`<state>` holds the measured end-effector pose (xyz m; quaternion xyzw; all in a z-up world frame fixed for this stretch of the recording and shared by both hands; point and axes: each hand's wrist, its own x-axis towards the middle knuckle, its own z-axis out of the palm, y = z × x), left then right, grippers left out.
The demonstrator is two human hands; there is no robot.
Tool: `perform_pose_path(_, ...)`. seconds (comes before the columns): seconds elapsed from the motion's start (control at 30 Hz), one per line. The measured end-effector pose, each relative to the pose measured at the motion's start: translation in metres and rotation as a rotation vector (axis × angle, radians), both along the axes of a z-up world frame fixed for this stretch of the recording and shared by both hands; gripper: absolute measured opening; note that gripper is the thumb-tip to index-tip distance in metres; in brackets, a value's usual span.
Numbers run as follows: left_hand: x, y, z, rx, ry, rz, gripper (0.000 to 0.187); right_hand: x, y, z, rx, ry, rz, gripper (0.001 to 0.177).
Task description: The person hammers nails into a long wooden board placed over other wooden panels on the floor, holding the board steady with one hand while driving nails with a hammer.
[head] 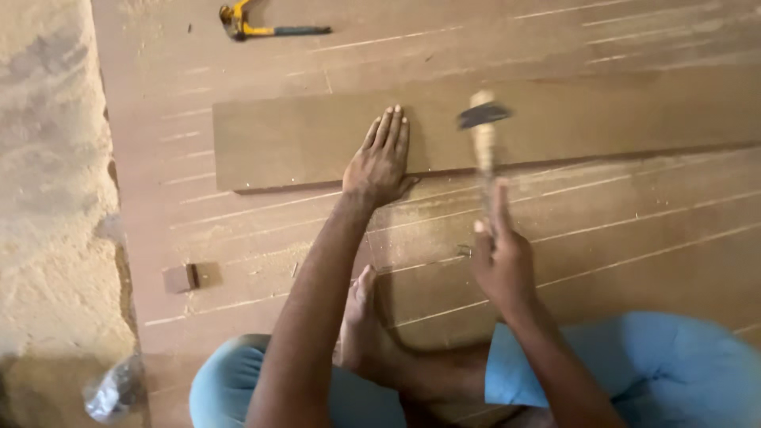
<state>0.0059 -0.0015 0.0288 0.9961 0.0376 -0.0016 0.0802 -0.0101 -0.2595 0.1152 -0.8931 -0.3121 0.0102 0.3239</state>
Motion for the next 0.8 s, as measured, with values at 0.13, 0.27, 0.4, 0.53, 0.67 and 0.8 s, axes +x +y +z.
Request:
perform_pose_path(0.13,-0.007,-0.001,-0.007,0.008,0.009,-0.026,0.110,-0.032,-0.019,0.037,0.190,-0.057,-0.065,0.064)
perform_pose_path(0.27,-0.001,0.001,-0.004,0.007,-0.003,-0.015,0.111,-0.034,-0.017,0.048,0.201,-0.082,-0.037,0.065)
perform_pose_path(0.4,-0.001,0.002,-0.009,0.025,-0.042,-0.025,0.109,-0.031,-0.037,0.045,0.136,-0.021,-0.035,0.065)
perform_pose_path(0.53,-0.003,0.000,-0.012,0.017,-0.043,-0.025,0.109,-0.020,-0.062,0.044,0.137,0.036,-0.045,0.066)
perform_pose_path(0.67,-0.002,0.001,-0.010,0.015,-0.016,-0.028,0.110,-0.014,-0.079,0.052,0.076,0.110,-0.129,0.066)
perform_pose_path(0.8,0.002,0.003,-0.003,-0.010,-0.012,-0.044,0.113,-0.012,-0.087,0.051,0.108,0.149,-0.207,0.068)
